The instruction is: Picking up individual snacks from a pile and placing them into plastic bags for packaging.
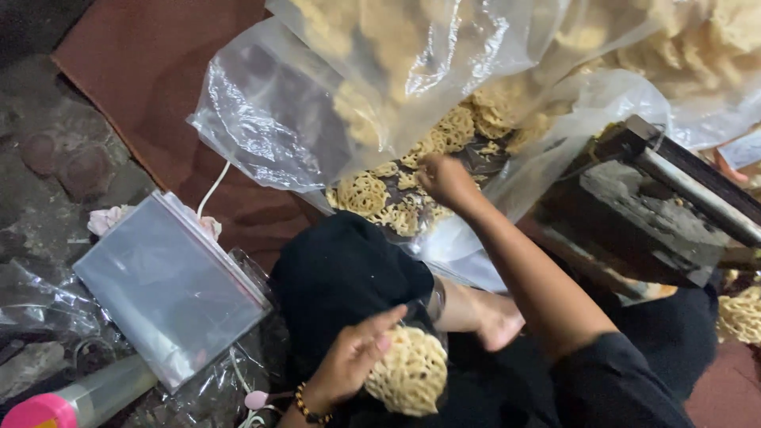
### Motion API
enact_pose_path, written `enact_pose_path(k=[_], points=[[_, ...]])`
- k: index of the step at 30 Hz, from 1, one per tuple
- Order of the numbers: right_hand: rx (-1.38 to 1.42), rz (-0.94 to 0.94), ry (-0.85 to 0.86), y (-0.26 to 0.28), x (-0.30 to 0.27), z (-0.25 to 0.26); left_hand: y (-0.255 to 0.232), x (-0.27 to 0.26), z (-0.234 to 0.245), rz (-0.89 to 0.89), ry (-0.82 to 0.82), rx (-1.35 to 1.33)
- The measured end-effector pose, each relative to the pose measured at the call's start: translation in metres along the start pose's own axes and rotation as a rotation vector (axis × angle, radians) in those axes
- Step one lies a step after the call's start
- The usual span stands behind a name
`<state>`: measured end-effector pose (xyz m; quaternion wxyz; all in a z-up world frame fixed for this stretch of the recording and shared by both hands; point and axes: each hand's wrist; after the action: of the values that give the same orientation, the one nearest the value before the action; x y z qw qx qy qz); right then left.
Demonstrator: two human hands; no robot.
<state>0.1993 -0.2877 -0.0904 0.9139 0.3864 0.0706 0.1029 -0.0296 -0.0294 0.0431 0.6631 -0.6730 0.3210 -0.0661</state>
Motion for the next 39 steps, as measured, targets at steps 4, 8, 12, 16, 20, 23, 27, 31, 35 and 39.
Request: enact_pose_path(k=[4, 8, 12, 16, 20, 23, 27, 31, 35, 39], points=[[-0.268, -0.437, -0.036, -0.001, 0.046, -0.018, 0.01, -0.006, -0.017, 0.101, 0.019, -0.024], [-0.23, -0.432, -0.138, -0.02, 0.054, -0.048, 0.009, -0.008, -0.017, -0.008, 0.107, -0.042], [0.036, -0.42, -0.216, -0.024, 0.054, -0.05, 0.021, -0.01, -0.003, 0.095, 0.349, -0.627], [0.224, -0.382, -0.266, -0.033, 0.04, -0.021, 0.02, -0.015, 0.002, 0.332, 0.371, -0.858], [0.139, -0.279, -0.244, 0.006, -0.005, 0.038, 0.011, 0.006, 0.009, 0.276, 0.069, -0.457], [0.46, -0.14, -0.37, 0.04, -0.044, 0.083, -0.018, 0.026, 0.012, 0.188, -0.106, -0.201], [1.068, 0.054, -0.517, 0.095, -0.098, 0.126, -0.044, 0.048, 0.004, 0.122, -0.141, 0.114], [0.806, 0.159, -0.204, 0.111, -0.139, 0.153, -0.06, 0.056, -0.015, 0.044, -0.044, 0.03], [0.767, 0.121, -0.096, 0.118, -0.167, 0.172, -0.054, 0.052, -0.034, 0.125, 0.057, -0.119], [0.455, 0.223, -0.139, 0.115, -0.191, 0.181, -0.057, 0.047, -0.047, 0.152, 0.132, -0.185]])
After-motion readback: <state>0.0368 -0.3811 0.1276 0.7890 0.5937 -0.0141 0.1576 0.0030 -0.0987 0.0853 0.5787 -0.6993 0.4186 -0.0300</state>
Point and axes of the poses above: each hand's wrist, its own x-axis towards the middle knuckle, its own z-axis out of the back of the hand, y = z × x, and after that the axes turned 5 degrees about z, right-handed
